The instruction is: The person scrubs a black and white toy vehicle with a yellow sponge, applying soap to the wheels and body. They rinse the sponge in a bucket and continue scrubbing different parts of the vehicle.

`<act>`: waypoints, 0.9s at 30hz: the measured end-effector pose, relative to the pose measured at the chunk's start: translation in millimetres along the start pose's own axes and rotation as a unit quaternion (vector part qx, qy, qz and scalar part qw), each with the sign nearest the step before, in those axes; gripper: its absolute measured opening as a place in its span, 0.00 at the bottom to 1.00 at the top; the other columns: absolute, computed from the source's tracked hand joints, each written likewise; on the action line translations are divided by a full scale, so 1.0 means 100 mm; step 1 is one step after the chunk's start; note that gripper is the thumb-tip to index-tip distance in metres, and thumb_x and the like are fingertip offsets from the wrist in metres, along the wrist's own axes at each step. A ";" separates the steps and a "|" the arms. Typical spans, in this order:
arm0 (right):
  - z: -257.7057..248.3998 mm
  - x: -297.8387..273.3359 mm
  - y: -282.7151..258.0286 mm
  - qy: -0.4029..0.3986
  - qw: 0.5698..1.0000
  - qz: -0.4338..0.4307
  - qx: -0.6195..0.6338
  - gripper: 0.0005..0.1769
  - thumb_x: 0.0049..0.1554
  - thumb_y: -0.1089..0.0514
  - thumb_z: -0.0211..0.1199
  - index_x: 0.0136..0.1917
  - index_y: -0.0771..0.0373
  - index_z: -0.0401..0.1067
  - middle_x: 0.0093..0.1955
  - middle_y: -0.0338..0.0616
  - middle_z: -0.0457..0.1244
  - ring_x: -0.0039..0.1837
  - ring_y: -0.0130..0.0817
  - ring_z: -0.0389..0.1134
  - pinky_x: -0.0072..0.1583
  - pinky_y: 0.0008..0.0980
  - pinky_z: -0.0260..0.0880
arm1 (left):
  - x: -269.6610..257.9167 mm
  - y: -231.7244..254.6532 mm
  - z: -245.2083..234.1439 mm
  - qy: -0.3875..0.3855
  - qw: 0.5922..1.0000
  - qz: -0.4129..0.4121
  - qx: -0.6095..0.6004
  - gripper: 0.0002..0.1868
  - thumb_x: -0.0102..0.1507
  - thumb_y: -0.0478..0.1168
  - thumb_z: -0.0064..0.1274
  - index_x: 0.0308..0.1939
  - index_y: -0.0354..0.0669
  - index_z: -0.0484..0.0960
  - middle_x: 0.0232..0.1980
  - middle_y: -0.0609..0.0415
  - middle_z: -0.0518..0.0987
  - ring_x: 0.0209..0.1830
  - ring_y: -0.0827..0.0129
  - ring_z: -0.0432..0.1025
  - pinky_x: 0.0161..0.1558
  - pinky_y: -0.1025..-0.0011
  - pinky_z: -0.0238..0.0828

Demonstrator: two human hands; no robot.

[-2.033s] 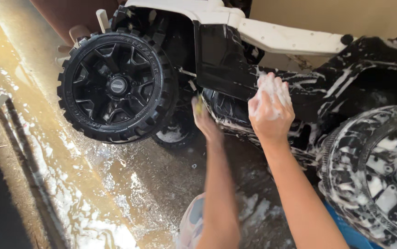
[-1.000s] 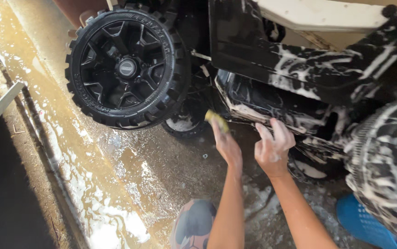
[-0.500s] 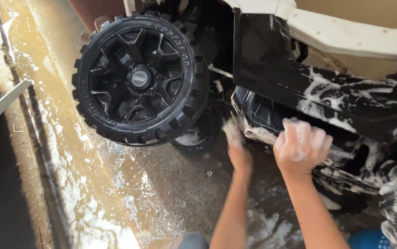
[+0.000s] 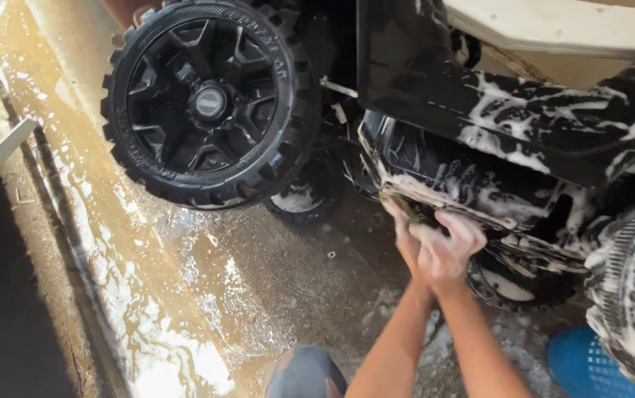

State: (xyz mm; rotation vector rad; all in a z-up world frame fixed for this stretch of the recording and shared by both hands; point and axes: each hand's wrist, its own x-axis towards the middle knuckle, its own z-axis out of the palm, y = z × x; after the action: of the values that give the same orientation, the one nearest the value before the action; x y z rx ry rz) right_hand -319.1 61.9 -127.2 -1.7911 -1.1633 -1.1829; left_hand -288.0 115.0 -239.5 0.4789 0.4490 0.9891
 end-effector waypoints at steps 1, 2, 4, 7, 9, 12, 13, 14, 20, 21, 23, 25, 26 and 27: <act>-0.04 -0.21 0.03 -0.007 0.999 0.049 -0.009 0.09 0.56 0.66 0.60 0.45 0.52 0.77 0.53 0.53 0.65 0.61 0.48 0.61 0.65 0.47 0.55 | -0.05 -0.04 -0.02 -0.020 0.981 -0.055 -0.186 0.28 0.76 0.39 0.36 0.82 0.43 0.57 0.82 0.61 0.63 0.73 0.78 0.66 0.71 0.76 0.62; -0.08 -0.43 0.08 -0.014 0.995 0.099 -0.018 0.10 0.55 0.65 0.58 0.45 0.53 0.77 0.54 0.55 0.64 0.62 0.49 0.60 0.66 0.46 0.53 | -0.05 -0.06 -0.03 -0.003 0.989 -0.062 -0.135 0.28 0.75 0.40 0.37 0.80 0.45 0.58 0.77 0.59 0.65 0.67 0.76 0.67 0.66 0.74 0.63; -0.11 -0.85 0.36 -0.040 0.973 0.228 -0.004 0.13 0.58 0.67 0.52 0.47 0.55 0.76 0.54 0.46 0.67 0.63 0.44 0.62 0.67 0.40 0.54 | 0.10 -0.11 -0.01 0.032 0.996 -0.071 -0.036 0.27 0.72 0.41 0.38 0.76 0.49 0.60 0.69 0.55 0.70 0.55 0.73 0.69 0.56 0.71 0.67; -0.08 -1.59 0.67 -0.100 0.938 0.330 -0.024 0.13 0.60 0.66 0.50 0.46 0.57 0.75 0.51 0.45 0.70 0.59 0.45 0.67 0.67 0.45 0.57 | 0.24 -0.28 0.06 0.150 0.986 -0.034 -0.056 0.26 0.70 0.40 0.41 0.73 0.39 0.65 0.62 0.48 0.72 0.52 0.65 0.68 0.51 0.66 0.68; 0.02 -2.06 0.82 -0.146 0.924 0.351 -0.045 0.10 0.59 0.62 0.52 0.45 0.59 0.75 0.48 0.48 0.70 0.56 0.48 0.69 0.65 0.49 0.61 | 0.11 -0.54 0.17 0.136 0.990 -0.010 -0.025 0.26 0.75 0.48 0.38 0.71 0.34 0.63 0.60 0.44 0.70 0.53 0.62 0.67 0.53 0.64 0.67; 0.21 -2.68 0.96 -0.219 0.902 0.366 -0.067 0.11 0.55 0.55 0.59 0.45 0.63 0.76 0.46 0.54 0.70 0.53 0.53 0.71 0.57 0.49 0.67 | -0.04 -0.86 0.18 0.080 0.993 0.073 0.037 0.31 0.76 0.56 0.31 0.73 0.35 0.58 0.66 0.44 0.66 0.61 0.61 0.63 0.61 0.63 0.61; 0.24 -2.86 0.97 -0.245 0.893 0.371 -0.073 0.13 0.53 0.52 0.61 0.45 0.64 0.76 0.45 0.56 0.70 0.52 0.55 0.71 0.54 0.49 0.69 | -0.09 -0.93 0.14 0.057 0.990 0.109 0.062 0.33 0.76 0.58 0.29 0.75 0.36 0.56 0.69 0.44 0.65 0.65 0.61 0.61 0.65 0.63 0.57; 0.27 -3.01 0.96 -0.270 0.883 0.376 -0.078 0.16 0.52 0.50 0.63 0.45 0.65 0.76 0.45 0.58 0.70 0.51 0.56 0.72 0.52 0.49 0.71 | -0.10 -0.97 0.09 0.034 0.985 0.145 0.086 0.35 0.75 0.59 0.27 0.77 0.38 0.53 0.72 0.45 0.63 0.69 0.61 0.59 0.68 0.64 0.54; -0.09 -3.44 1.07 -0.385 0.799 0.462 0.014 0.18 0.59 0.58 0.48 0.45 0.53 0.81 0.48 0.40 0.75 0.52 0.37 0.76 0.57 0.39 0.73 | 0.66 -0.85 -0.18 0.001 0.981 0.023 -0.193 0.46 0.70 0.69 0.23 0.80 0.38 0.50 0.80 0.51 0.57 0.77 0.62 0.54 0.76 0.63 0.45; -0.16 -3.44 1.11 -0.365 0.781 0.505 0.039 0.17 0.59 0.58 0.49 0.47 0.55 0.81 0.47 0.42 0.75 0.52 0.36 0.76 0.56 0.37 0.73 | 0.79 -0.84 -0.19 0.011 0.974 0.004 -0.228 0.46 0.70 0.69 0.23 0.80 0.38 0.51 0.80 0.51 0.57 0.77 0.62 0.54 0.76 0.63 0.45; -0.29 -3.44 1.17 -0.324 0.738 0.586 0.087 0.16 0.59 0.58 0.53 0.49 0.59 0.82 0.45 0.45 0.75 0.50 0.34 0.77 0.55 0.35 0.73 | 0.78 -0.90 -0.17 0.047 0.973 0.012 -0.226 0.45 0.70 0.68 0.24 0.79 0.38 0.52 0.80 0.51 0.57 0.77 0.62 0.54 0.76 0.63 0.44; -0.34 -3.44 1.18 -0.280 0.685 0.665 0.101 0.15 0.59 0.60 0.55 0.50 0.63 0.82 0.45 0.48 0.73 0.46 0.35 0.72 0.49 0.37 0.70 | 0.47 -1.06 -0.12 0.059 0.986 0.031 -0.154 0.44 0.71 0.68 0.24 0.79 0.38 0.53 0.80 0.51 0.58 0.77 0.62 0.54 0.76 0.63 0.43; -0.33 -3.44 1.17 -0.257 0.655 0.703 0.109 0.15 0.58 0.61 0.56 0.51 0.65 0.82 0.44 0.49 0.72 0.44 0.36 0.69 0.46 0.38 0.68 | 0.18 -1.20 -0.08 0.052 0.994 0.042 -0.086 0.43 0.71 0.67 0.24 0.79 0.38 0.54 0.80 0.51 0.58 0.77 0.62 0.54 0.76 0.63 0.43; -0.30 -3.44 1.15 -0.248 0.659 0.695 0.141 0.14 0.57 0.62 0.56 0.51 0.65 0.81 0.44 0.45 0.72 0.44 0.31 0.70 0.46 0.34 0.69 | -0.10 -1.33 -0.03 0.042 0.998 0.037 0.003 0.43 0.71 0.67 0.24 0.78 0.38 0.54 0.80 0.51 0.58 0.77 0.62 0.53 0.77 0.63 0.42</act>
State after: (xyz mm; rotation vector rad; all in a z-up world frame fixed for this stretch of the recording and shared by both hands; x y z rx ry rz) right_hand -285.5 -111.7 -445.8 -1.9824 0.0832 0.4117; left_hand -204.9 45.3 -316.4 0.4639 0.5135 1.0829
